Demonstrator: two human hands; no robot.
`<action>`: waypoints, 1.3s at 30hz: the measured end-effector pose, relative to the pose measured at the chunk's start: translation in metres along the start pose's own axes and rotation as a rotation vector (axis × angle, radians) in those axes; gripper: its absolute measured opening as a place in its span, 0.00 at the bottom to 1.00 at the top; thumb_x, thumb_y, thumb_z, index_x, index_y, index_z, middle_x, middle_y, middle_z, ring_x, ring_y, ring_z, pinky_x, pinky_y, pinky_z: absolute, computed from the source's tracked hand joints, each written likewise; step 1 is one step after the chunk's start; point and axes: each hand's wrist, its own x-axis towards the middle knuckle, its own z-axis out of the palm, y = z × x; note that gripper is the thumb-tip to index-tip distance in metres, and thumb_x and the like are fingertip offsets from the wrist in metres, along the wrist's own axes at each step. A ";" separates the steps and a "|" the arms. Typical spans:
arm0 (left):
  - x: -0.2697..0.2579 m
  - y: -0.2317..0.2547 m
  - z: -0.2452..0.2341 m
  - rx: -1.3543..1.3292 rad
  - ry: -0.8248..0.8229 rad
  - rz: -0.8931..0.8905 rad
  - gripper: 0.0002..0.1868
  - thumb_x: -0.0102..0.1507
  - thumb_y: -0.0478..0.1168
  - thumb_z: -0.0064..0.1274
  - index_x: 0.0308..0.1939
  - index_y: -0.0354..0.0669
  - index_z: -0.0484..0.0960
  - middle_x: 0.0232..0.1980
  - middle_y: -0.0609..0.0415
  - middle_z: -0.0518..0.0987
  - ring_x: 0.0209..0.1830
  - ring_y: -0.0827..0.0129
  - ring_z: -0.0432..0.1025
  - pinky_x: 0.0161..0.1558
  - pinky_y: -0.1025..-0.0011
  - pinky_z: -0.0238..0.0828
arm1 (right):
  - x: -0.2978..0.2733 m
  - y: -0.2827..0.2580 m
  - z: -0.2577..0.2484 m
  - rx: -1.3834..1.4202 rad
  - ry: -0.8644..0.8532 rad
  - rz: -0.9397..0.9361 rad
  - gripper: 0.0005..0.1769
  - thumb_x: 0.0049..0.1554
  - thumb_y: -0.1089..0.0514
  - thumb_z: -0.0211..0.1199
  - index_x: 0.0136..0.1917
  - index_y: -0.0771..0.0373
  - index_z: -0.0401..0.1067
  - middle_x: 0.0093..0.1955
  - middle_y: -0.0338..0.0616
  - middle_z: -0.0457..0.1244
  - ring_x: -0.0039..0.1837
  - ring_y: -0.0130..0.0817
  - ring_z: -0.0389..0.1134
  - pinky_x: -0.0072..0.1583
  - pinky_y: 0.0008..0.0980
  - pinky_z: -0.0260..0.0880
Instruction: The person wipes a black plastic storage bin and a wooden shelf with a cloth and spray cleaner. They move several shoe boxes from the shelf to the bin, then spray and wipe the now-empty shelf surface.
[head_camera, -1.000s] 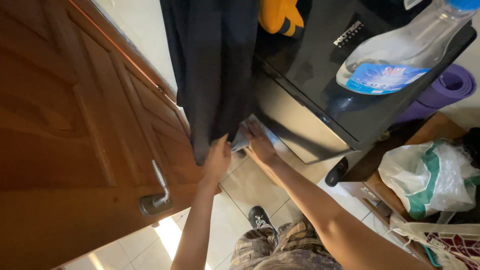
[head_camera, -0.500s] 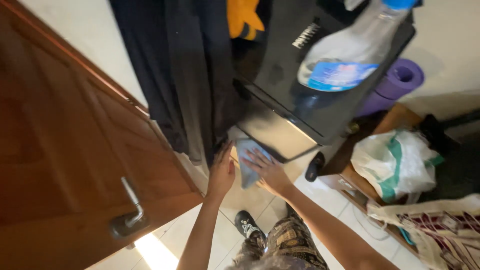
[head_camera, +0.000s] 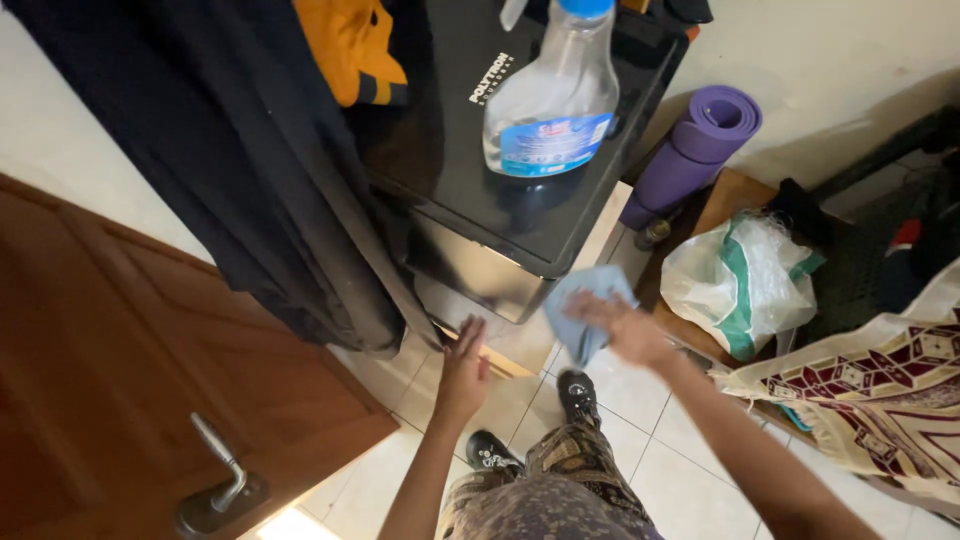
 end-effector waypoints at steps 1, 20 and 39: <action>0.000 -0.001 0.004 0.003 0.000 0.002 0.33 0.66 0.31 0.46 0.76 0.43 0.60 0.81 0.47 0.56 0.81 0.52 0.49 0.73 0.43 0.41 | 0.007 0.007 -0.012 0.001 0.003 0.000 0.53 0.48 0.76 0.58 0.79 0.36 0.56 0.84 0.28 0.47 0.84 0.29 0.40 0.82 0.53 0.33; 0.021 0.096 0.064 0.212 0.026 -0.027 0.28 0.66 0.30 0.46 0.71 0.42 0.65 0.70 0.49 0.69 0.73 0.58 0.61 0.72 0.55 0.51 | 0.007 -0.003 -0.017 0.181 0.004 -0.032 0.56 0.41 0.77 0.59 0.78 0.39 0.58 0.85 0.30 0.43 0.84 0.39 0.37 0.78 0.65 0.34; 0.215 0.152 0.142 0.494 -0.232 0.076 0.47 0.57 0.29 0.50 0.80 0.50 0.50 0.83 0.57 0.50 0.82 0.62 0.43 0.73 0.59 0.46 | 0.120 0.262 0.020 0.844 0.592 -0.081 0.31 0.59 0.69 0.55 0.76 0.65 0.63 0.74 0.63 0.60 0.76 0.55 0.57 0.73 0.48 0.56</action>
